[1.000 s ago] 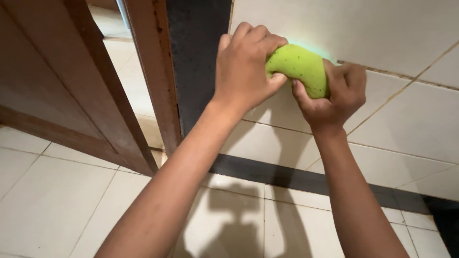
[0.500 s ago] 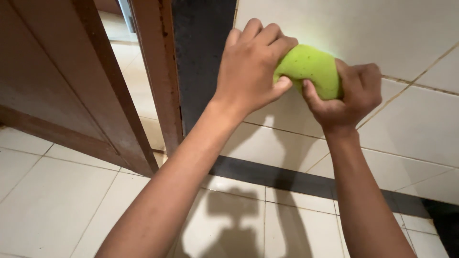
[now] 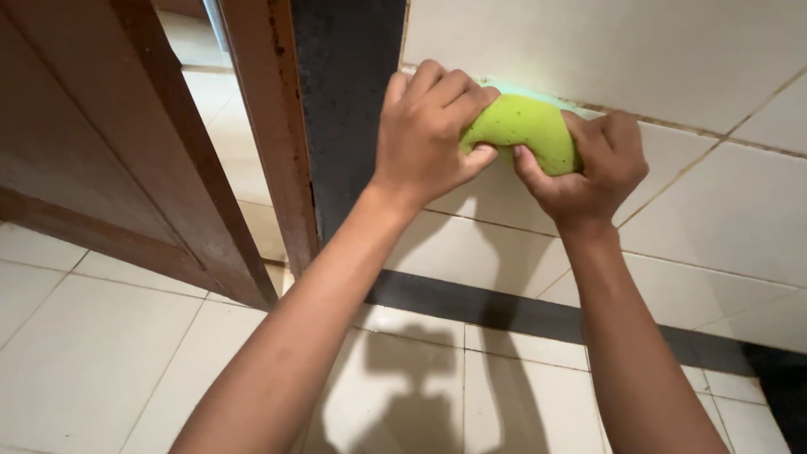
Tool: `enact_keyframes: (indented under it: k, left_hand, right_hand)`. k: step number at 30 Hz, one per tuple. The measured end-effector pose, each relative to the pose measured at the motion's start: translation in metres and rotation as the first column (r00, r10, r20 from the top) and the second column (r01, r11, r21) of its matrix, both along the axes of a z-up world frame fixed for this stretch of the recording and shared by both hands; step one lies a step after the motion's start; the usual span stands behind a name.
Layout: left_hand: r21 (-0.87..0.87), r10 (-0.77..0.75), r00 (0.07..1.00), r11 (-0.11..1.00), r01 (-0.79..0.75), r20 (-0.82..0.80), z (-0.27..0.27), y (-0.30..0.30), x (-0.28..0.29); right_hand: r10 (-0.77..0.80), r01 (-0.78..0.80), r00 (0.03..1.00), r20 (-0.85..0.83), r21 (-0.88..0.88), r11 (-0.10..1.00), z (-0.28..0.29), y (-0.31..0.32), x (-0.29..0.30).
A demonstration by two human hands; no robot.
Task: The person scrubs the grout lines and surface of white wall tiles using a green sponge. They move the sponge back and forth along the horizontal and vertical seams, focusing on the lower section of the wall near the floor.
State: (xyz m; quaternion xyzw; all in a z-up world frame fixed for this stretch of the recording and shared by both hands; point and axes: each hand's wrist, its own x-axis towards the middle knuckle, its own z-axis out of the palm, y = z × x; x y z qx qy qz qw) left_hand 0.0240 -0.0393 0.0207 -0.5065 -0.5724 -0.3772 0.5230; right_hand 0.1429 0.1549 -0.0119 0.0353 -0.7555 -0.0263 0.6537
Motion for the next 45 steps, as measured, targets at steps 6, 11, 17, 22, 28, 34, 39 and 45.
enact_keyframes:
  k: [6,11,17,22,28,34,39,45]
  left_hand:
    - [-0.009,-0.013,0.991,1.0,0.011,-0.135,0.01,-0.014,-0.004]
    - [0.011,0.013,0.998,1.0,-0.012,-0.068,0.011,-0.009,-0.001]
    - [0.08,-0.004,1.0,0.997,0.003,0.01,-0.007,0.001,-0.004]
    - [0.102,-0.001,1.0,0.995,0.0,0.009,-0.009,0.004,-0.004]
    - [0.052,0.011,1.0,0.999,-0.011,0.0,-0.005,0.001,-0.006]
    - [0.036,0.033,0.999,0.999,-0.032,-0.03,-0.002,0.0,-0.005]
    - [0.067,-0.017,1.0,0.998,0.015,0.026,-0.008,0.004,-0.006]
    - [0.137,-0.032,0.999,0.99,0.028,0.03,-0.023,0.011,-0.009]
  right_hand:
    - [-0.009,0.018,0.998,-0.065,0.129,0.991,0.014,-0.005,0.007]
    - [-0.025,0.027,0.999,-0.041,0.048,0.998,0.008,-0.006,-0.001]
    - [-0.019,0.019,1.0,-0.016,0.004,1.0,0.0,-0.007,-0.008]
    - [-0.011,0.011,1.0,-0.018,0.003,1.0,-0.002,-0.004,-0.009]
    - [0.001,0.0,1.0,-0.006,0.038,0.999,0.004,-0.003,-0.005]
    - [-0.011,0.011,1.0,-0.002,0.067,0.998,0.004,0.0,-0.005]
    - [-0.005,0.006,1.0,-0.027,0.04,0.999,-0.002,0.001,-0.011]
    - [-0.013,0.013,0.999,-0.037,0.013,1.0,-0.015,-0.001,-0.017]
